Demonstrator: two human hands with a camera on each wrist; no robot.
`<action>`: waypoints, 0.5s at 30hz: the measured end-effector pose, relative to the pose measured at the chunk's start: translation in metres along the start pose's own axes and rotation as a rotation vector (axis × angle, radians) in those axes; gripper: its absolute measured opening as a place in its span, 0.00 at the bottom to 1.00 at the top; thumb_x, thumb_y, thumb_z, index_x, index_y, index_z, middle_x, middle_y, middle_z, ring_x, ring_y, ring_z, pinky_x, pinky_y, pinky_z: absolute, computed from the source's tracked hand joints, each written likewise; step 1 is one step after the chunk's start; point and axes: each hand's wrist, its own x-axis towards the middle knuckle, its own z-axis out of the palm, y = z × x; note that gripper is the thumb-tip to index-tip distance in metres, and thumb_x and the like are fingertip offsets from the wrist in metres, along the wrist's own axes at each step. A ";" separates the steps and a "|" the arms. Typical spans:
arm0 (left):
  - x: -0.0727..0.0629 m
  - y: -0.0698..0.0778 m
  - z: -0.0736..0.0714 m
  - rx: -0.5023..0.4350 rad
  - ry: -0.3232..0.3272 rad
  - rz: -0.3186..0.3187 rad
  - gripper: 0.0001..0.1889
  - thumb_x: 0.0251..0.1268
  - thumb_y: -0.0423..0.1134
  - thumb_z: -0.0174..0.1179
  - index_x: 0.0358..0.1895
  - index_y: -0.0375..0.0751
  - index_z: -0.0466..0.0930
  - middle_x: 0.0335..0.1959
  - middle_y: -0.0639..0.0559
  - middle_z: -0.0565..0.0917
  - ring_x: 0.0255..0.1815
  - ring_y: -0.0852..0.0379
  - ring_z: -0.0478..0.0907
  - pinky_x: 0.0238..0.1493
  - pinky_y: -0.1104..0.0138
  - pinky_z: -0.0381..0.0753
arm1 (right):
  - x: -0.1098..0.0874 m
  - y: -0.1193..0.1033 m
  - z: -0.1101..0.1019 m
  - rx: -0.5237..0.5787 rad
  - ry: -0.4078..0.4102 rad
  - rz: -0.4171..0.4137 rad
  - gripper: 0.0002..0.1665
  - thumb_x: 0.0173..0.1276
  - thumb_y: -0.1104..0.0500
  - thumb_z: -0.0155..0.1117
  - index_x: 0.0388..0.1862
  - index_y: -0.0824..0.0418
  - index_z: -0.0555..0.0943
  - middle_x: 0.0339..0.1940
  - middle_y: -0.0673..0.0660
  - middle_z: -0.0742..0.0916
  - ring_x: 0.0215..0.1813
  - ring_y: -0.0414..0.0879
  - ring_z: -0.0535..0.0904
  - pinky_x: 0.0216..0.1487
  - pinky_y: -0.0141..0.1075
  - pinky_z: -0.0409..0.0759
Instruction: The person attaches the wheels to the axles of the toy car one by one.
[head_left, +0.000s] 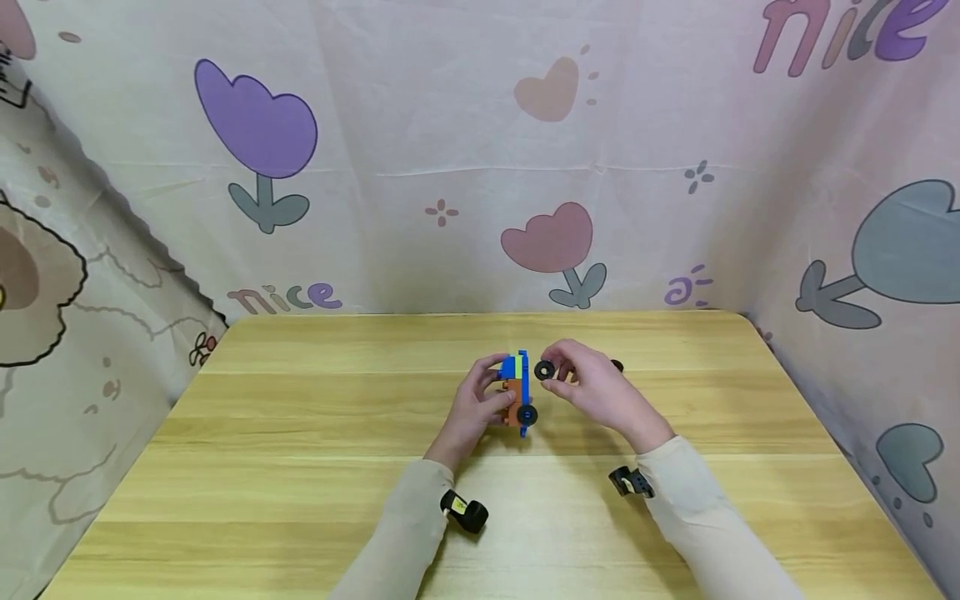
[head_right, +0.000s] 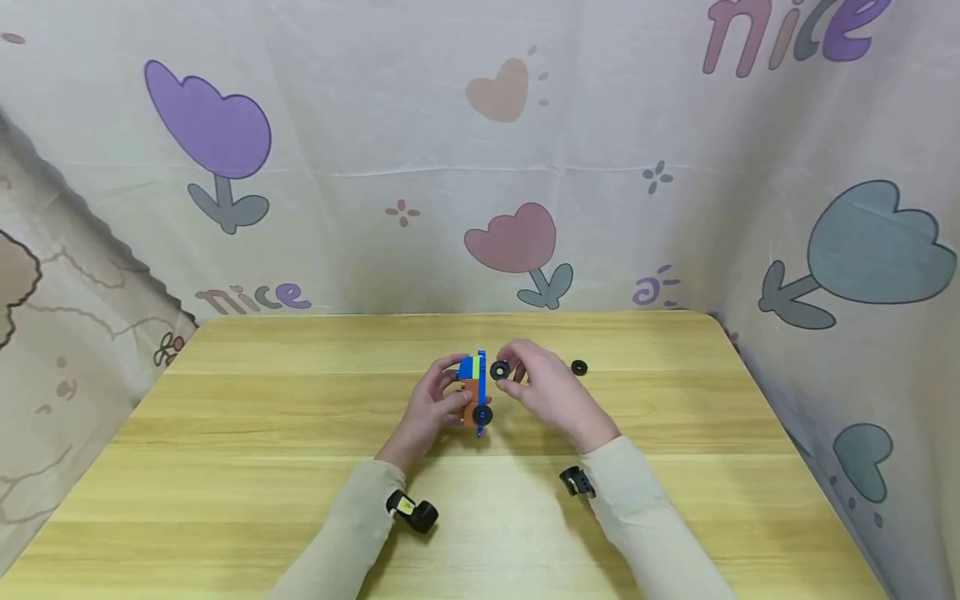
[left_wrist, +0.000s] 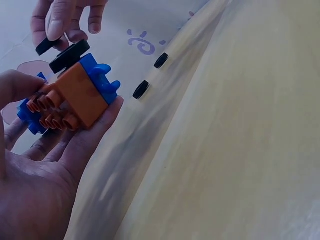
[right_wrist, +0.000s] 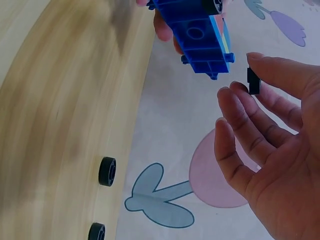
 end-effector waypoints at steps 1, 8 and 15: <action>0.000 0.000 0.000 -0.003 -0.001 0.001 0.30 0.69 0.24 0.56 0.72 0.41 0.60 0.60 0.38 0.72 0.49 0.44 0.81 0.42 0.50 0.84 | 0.000 0.000 0.001 -0.004 0.000 -0.001 0.17 0.66 0.60 0.70 0.52 0.59 0.78 0.39 0.49 0.82 0.40 0.43 0.78 0.43 0.43 0.79; -0.002 0.004 0.003 0.003 -0.009 0.003 0.30 0.68 0.25 0.56 0.72 0.39 0.60 0.60 0.37 0.72 0.50 0.45 0.80 0.44 0.51 0.83 | 0.003 -0.001 0.004 -0.007 0.004 -0.012 0.17 0.66 0.61 0.70 0.52 0.59 0.78 0.42 0.50 0.82 0.41 0.44 0.78 0.42 0.42 0.79; -0.003 0.004 0.003 0.014 -0.003 0.003 0.30 0.68 0.25 0.56 0.72 0.39 0.59 0.60 0.37 0.72 0.50 0.45 0.80 0.44 0.50 0.83 | 0.005 -0.001 0.007 -0.006 0.007 -0.010 0.17 0.66 0.61 0.70 0.52 0.60 0.78 0.42 0.50 0.82 0.41 0.44 0.78 0.42 0.43 0.80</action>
